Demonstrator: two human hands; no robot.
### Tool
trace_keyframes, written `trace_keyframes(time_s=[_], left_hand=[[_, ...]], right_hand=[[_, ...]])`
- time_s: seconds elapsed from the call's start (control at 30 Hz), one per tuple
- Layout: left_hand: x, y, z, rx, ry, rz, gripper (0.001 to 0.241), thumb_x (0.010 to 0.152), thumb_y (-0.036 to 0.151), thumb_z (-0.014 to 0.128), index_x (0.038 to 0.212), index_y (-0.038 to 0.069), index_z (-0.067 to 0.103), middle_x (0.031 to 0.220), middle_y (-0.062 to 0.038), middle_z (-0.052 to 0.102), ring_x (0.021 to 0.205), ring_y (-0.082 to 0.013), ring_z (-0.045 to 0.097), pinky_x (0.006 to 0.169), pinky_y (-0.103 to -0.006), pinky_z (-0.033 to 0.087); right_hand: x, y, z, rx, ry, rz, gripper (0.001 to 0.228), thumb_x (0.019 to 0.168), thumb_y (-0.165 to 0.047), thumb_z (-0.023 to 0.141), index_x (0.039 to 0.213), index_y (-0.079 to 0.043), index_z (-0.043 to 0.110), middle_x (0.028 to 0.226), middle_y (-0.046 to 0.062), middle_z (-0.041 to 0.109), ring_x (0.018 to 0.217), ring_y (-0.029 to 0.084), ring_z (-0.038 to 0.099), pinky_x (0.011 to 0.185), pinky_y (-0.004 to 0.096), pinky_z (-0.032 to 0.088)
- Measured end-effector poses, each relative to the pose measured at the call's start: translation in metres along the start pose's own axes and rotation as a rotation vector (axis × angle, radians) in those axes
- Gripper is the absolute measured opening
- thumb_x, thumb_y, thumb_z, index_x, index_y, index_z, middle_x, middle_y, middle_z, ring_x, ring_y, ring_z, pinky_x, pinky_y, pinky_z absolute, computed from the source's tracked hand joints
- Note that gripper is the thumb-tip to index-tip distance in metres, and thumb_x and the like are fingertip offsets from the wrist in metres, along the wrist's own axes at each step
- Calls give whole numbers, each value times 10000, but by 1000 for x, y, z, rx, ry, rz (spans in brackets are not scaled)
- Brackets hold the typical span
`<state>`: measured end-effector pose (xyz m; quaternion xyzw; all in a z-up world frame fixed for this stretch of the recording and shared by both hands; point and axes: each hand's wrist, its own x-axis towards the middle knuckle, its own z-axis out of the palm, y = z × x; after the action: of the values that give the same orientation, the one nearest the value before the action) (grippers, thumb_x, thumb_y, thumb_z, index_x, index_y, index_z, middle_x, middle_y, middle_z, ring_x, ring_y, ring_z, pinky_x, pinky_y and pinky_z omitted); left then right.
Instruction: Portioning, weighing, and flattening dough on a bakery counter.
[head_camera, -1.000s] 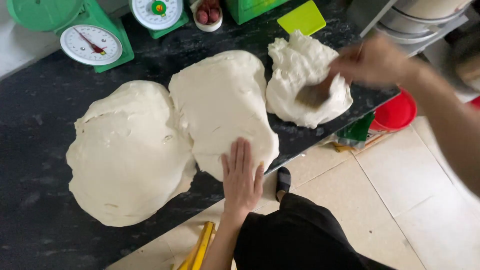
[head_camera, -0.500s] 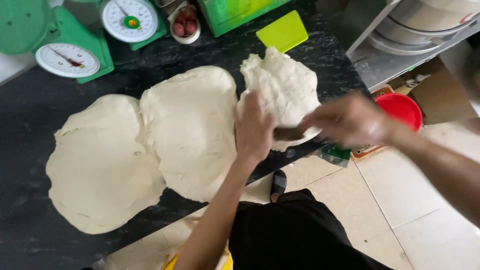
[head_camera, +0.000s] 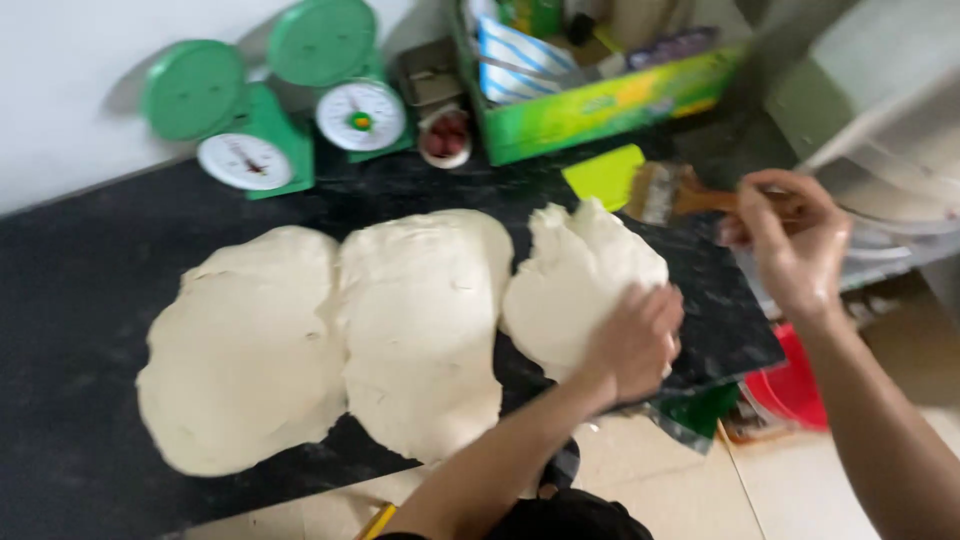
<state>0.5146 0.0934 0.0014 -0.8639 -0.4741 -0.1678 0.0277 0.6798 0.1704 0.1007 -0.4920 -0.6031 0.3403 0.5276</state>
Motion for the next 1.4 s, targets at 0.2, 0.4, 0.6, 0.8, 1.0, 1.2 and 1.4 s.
trace_keyframes(time_s=[0.2, 0.4, 0.6, 0.8, 1.0, 1.2, 1.4], left_hand=[[-103, -11, -16, -180, -90, 181, 677, 936, 326, 578, 1491, 3, 363, 1563, -159, 401, 1516, -316, 338, 1304, -525, 248], [-205, -97, -112, -270, 61, -201, 550, 1068, 338, 393, 1545, 68, 350, 1547, -212, 415, 1460, -388, 360, 1096, -636, 268], [-350, -238, -119, 457, 123, -885, 732, 1041, 482, 421, 1611, 47, 274, 1678, -187, 254, 1562, -321, 214, 1215, -588, 194], [-355, -333, -158, 70, 154, -967, 800, 1039, 572, 303, 1579, -16, 283, 1659, -232, 254, 1567, -325, 131, 1214, -620, 15], [-274, -411, -119, -15, 171, -891, 823, 995, 614, 409, 1571, 31, 333, 1667, -201, 237, 1553, -350, 152, 1220, -578, 85], [-256, -331, -103, 168, -105, -278, 603, 938, 406, 424, 1383, 32, 587, 1563, -154, 463, 1459, -312, 359, 1210, -552, 221], [-357, -284, -167, -25, -49, -251, 638, 1042, 333, 396, 1532, -74, 366, 1645, -177, 352, 1549, -270, 275, 1281, -449, 142]], right_hand=[[44, -25, 163, 481, -279, 110, 292, 1080, -194, 585, 1245, 43, 628, 975, 132, 709, 791, 196, 716, 734, 276, 599], [132, 36, 330, 803, -300, 387, 547, 987, -427, 595, 1441, -136, 504, 1261, 123, 651, 1006, 242, 749, 823, 336, 613], [219, 97, 409, 846, -314, 547, 687, 973, -533, 494, 1474, -69, 430, 1607, 193, 396, 1278, 396, 686, 1027, 482, 604], [143, 58, 375, 391, -268, 582, 419, 986, -299, 573, 1359, -108, 575, 1328, 147, 691, 1079, 279, 803, 886, 376, 697], [50, 30, 285, -741, -387, -154, 406, 1095, -296, 646, 1361, 3, 713, 1180, 194, 740, 983, 362, 703, 791, 449, 525], [98, 149, 157, -950, -86, -175, 300, 1172, -286, 741, 1219, 0, 815, 1023, 146, 784, 770, 324, 720, 701, 436, 558], [136, 264, 124, -572, -253, 458, 802, 1252, -517, 663, 627, -131, 341, 534, 60, 311, 403, 186, 257, 349, 375, 188]])
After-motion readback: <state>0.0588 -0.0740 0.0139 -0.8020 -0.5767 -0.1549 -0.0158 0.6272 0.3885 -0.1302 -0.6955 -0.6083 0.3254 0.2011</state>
